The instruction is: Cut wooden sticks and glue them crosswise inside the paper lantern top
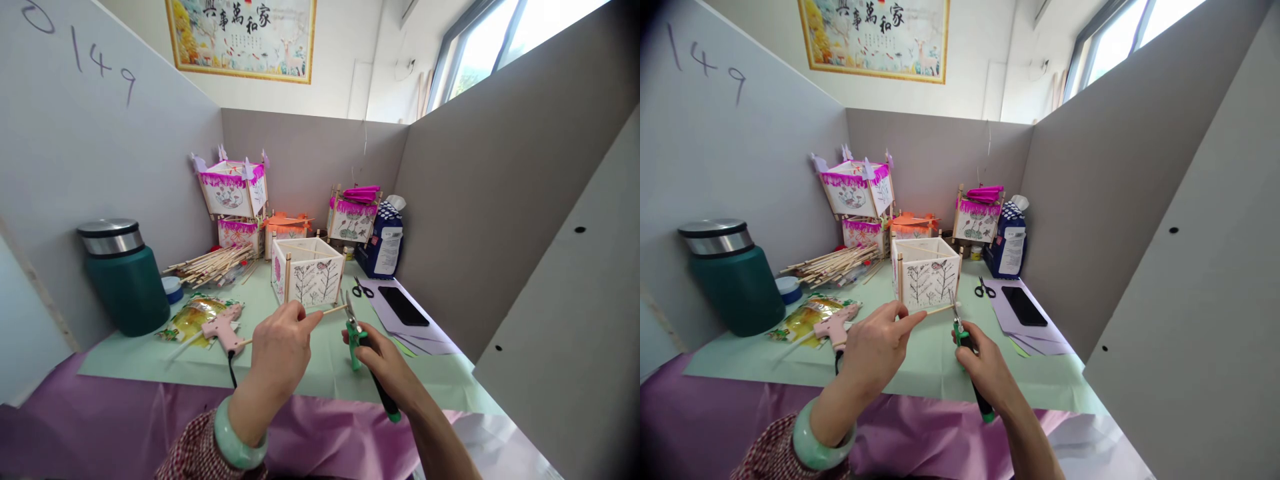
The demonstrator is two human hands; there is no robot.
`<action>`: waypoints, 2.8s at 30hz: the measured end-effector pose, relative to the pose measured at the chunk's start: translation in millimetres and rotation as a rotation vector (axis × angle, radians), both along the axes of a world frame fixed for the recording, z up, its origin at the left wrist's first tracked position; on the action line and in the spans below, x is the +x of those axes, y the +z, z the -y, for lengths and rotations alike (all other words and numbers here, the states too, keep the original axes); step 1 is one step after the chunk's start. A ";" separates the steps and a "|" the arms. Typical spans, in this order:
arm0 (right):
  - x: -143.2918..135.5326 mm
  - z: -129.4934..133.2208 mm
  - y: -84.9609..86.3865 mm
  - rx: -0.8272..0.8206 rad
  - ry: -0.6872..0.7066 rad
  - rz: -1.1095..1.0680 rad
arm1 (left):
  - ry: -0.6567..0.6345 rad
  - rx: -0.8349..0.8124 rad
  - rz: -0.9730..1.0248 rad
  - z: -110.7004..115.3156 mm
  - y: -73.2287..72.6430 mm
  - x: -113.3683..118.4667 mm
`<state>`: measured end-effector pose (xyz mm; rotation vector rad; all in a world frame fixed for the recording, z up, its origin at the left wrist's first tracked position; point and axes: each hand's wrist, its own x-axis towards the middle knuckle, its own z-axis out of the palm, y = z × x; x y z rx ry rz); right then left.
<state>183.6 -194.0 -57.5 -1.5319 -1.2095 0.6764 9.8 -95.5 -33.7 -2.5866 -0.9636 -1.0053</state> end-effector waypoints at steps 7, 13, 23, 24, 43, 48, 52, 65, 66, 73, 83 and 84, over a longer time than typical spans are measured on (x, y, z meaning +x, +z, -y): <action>2.4 -0.2 -2.2 -0.009 -0.001 -0.029 | 0.011 0.012 0.010 -2.6 0.6 -1.7; 1.9 -1.2 -0.9 -0.010 -0.006 -0.037 | 0.013 0.003 -0.003 -1.3 0.0 -1.3; 3.4 -3.2 0.5 -0.052 -0.025 -0.016 | 0.004 -0.011 -0.022 -3.3 2.2 -1.6; 4.2 -4.3 0.4 -0.064 -0.033 -0.011 | 0.003 -0.006 -0.028 -3.6 2.3 -1.4; 5.1 -11.0 -8.1 -0.067 0.056 -0.141 | -0.001 0.022 -0.006 -8.3 -1.1 1.6; 3.6 -16.4 -13.3 0.002 0.032 -0.064 | 0.016 0.028 -0.013 -7.6 -0.7 3.4; 2.0 -20.5 -12.3 -0.003 0.002 0.014 | 0.044 0.020 -0.052 -7.6 -0.8 5.4; 4.8 -11.5 -3.1 -0.116 0.036 -0.153 | -0.025 -0.136 -0.113 -11.4 4.8 6.8; 4.1 -10.3 -1.9 -0.119 0.036 -0.157 | -0.039 -0.158 -0.109 -12.2 6.4 6.3; 2.0 -7.6 1.3 -0.137 0.034 -0.167 | -0.075 -0.286 -0.145 -20.3 18.5 2.8; 5.2 -23.9 -16.3 0.022 0.016 -0.050 | -0.087 -0.200 -0.134 -22.8 19.6 4.9; 5.5 -25.6 -17.5 0.015 0.018 -0.043 | -0.085 -0.186 -0.126 -22.4 18.3 5.8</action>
